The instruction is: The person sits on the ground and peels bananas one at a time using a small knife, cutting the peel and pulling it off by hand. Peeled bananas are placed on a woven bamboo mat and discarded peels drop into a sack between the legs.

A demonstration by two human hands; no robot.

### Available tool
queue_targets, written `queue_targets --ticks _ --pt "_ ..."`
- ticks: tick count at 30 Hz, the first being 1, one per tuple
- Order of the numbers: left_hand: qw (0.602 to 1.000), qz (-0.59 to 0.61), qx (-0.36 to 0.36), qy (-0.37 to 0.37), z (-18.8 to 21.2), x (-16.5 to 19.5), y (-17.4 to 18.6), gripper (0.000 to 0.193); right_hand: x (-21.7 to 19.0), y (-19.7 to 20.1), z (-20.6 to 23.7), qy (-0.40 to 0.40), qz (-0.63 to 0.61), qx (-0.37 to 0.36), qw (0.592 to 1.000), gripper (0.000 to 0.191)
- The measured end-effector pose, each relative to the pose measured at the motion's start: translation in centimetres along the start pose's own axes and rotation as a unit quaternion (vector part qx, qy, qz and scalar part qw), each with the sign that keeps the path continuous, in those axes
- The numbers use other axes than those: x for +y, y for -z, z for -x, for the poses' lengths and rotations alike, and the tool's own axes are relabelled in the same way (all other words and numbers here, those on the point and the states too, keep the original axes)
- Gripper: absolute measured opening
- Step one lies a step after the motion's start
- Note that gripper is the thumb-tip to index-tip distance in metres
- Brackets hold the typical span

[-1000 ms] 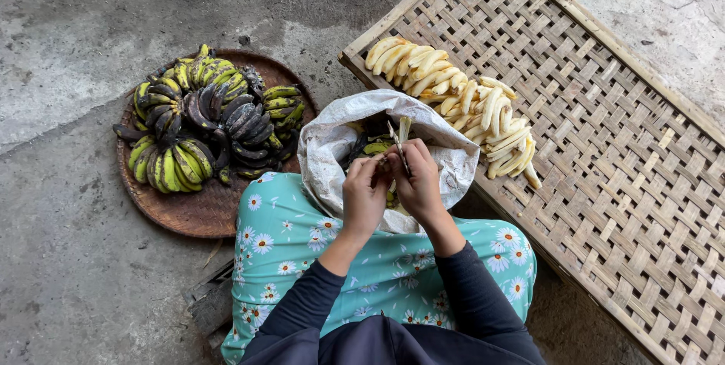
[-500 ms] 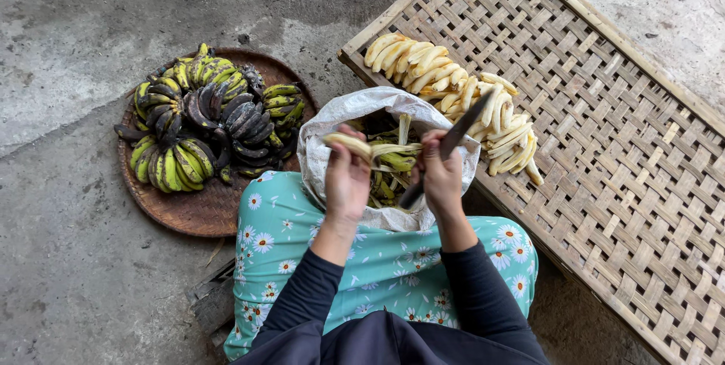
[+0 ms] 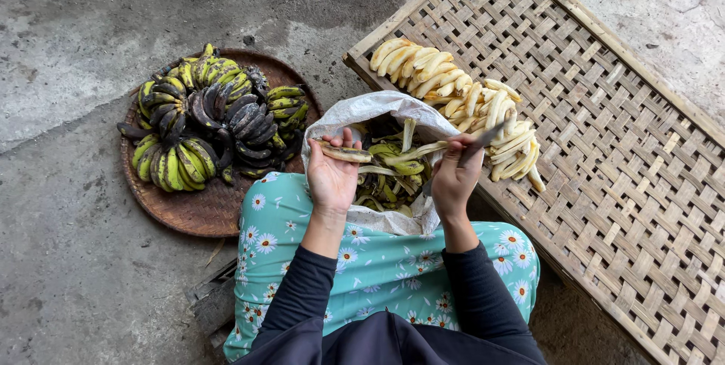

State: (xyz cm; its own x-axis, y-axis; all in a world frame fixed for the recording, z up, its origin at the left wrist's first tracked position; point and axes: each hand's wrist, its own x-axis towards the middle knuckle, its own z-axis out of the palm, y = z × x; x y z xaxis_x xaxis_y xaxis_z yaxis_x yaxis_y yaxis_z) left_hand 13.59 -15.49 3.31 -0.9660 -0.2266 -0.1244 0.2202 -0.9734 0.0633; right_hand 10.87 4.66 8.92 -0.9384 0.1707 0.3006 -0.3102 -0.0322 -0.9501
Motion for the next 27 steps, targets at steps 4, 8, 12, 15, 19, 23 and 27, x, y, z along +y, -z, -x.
queue_targets --ticks 4,8,12,15,19,23,27 --pt "0.995 -0.099 0.026 0.012 1.2 -2.1 -1.5 0.047 -2.5 -1.2 0.3 0.242 0.244 -0.187 0.92 0.021" --pt "0.978 -0.189 -0.007 0.09 2.2 -4.1 -2.5 0.052 -3.4 -2.6 1.1 0.08 0.214 -0.272 0.935 0.019" --pt "0.951 -0.296 -0.063 0.071 2.4 -5.0 -2.5 0.034 -2.7 -2.1 0.8 0.099 0.266 -0.256 0.924 0.017" --pt "0.888 -0.445 -0.117 -0.01 2.1 -5.2 -2.4 0.033 -1.7 -1.5 0.5 0.095 0.253 -0.239 0.933 0.012" --pt "0.815 -0.566 -0.125 -0.002 1.9 -3.8 -2.8 0.036 -1.0 -0.4 -0.5 0.024 0.229 -0.189 0.955 0.005" --pt "0.81 -0.573 -0.119 -0.05 2.0 -2.8 -3.7 0.036 -0.8 0.8 -1.1 0.02 0.25 -0.121 0.961 0.012" --pt "0.794 -0.595 -0.12 -0.047 2.1 -4.4 -4.0 0.047 -0.2 0.3 -0.1 0.027 0.209 -0.147 0.966 0.014"
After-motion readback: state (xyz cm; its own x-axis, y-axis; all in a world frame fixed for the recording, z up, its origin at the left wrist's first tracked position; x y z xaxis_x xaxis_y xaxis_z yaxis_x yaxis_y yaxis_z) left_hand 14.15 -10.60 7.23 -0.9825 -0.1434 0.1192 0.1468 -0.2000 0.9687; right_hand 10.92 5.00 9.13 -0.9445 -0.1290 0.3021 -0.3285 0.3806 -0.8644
